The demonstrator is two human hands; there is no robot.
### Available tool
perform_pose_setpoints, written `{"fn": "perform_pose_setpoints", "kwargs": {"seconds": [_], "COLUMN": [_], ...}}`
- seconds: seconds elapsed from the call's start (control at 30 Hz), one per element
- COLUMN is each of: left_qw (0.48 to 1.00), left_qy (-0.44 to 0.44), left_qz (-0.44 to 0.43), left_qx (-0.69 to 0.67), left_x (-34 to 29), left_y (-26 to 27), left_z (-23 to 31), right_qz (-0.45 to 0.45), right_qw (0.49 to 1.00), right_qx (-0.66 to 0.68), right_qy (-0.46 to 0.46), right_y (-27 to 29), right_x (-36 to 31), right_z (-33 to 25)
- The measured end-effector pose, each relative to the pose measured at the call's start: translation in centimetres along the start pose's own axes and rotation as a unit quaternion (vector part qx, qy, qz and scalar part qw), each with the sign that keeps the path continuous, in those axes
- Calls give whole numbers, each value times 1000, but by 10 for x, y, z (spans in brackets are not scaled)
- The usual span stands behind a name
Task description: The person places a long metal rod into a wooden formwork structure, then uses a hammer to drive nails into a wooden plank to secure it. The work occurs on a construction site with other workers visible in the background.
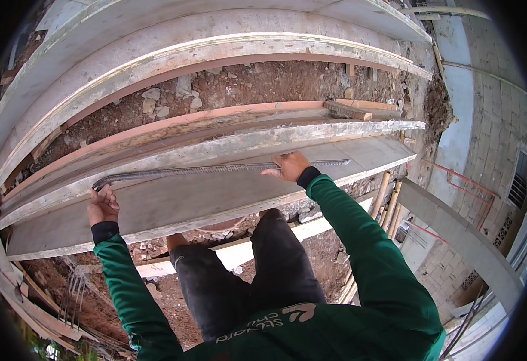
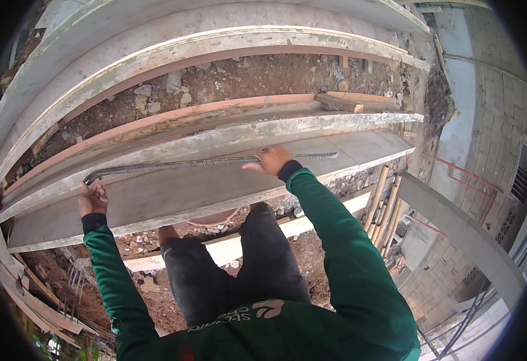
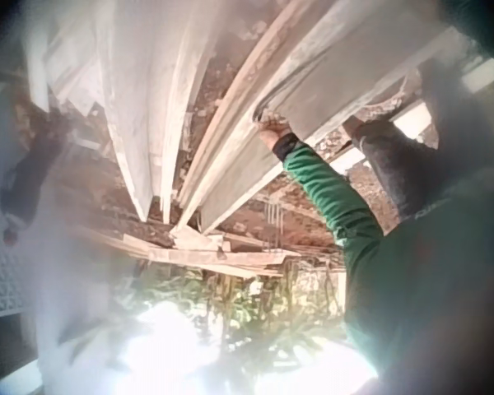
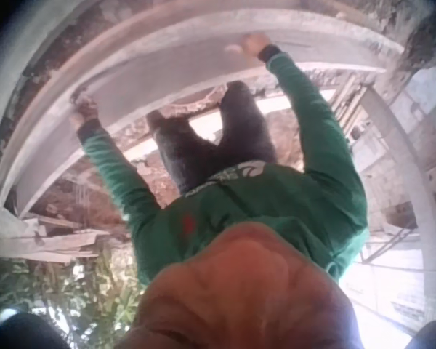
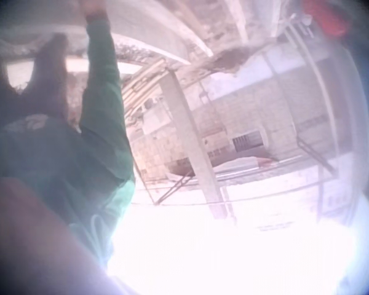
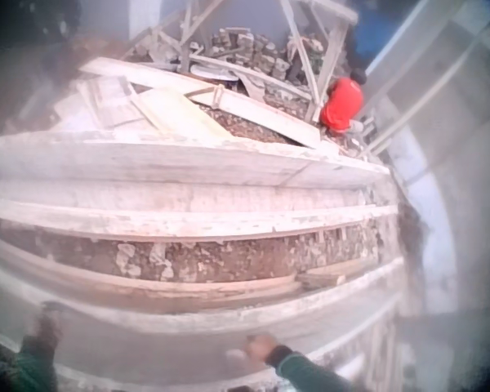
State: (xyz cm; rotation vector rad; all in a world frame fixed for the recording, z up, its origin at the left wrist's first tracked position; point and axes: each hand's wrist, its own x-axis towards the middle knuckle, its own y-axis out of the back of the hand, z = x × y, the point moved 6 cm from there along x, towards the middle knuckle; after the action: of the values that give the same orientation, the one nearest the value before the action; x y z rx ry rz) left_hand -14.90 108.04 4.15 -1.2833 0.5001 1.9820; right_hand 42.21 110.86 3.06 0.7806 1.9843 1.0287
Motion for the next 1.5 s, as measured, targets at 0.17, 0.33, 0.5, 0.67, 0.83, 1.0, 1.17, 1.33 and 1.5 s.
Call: {"fn": "perform_pose_setpoints", "kwargs": {"seconds": [0.17, 0.33, 0.5, 0.67, 0.83, 1.0, 1.17, 1.33, 1.5], "left_qw": [998, 998, 994, 986, 992, 996, 961, 968, 956], "left_qy": [21, 1, 34, 102, 73, -59, -262, -203, -103], "left_qz": [-53, -9, -30, -26, -41, -47, 19, -15, -90], "left_qx": [-38, -55, -100, -129, -92, -52, -82, -145, -261], "left_x": [-4, 24, 28, 37, 17, -3, -28, -42, -61], "left_y": [-7, 24, 17, 20, -6, -10, 8, 4, -27], "left_z": [3, 9, 11, 13, 14, 37, 35, -26, -67], "right_qz": [-26, -60, -80, -52, -80, -65, -78, -97, -166], "right_qw": [999, 997, 995, 997, 992, 986, 982, 984, 973], "right_qx": [9, -10, -21, -22, 11, 103, 93, 36, 11], "right_qy": [-31, -38, -56, -51, -101, -111, -145, -146, -161], "right_y": [-31, -44, -45, -44, -73, -103, -57, 46, 145], "right_x": [11, 14, 13, 15, 32, 5, -42, -66, -62], "right_z": [21, 24, 24, 30, 34, 17, -26, -90, -173]}}
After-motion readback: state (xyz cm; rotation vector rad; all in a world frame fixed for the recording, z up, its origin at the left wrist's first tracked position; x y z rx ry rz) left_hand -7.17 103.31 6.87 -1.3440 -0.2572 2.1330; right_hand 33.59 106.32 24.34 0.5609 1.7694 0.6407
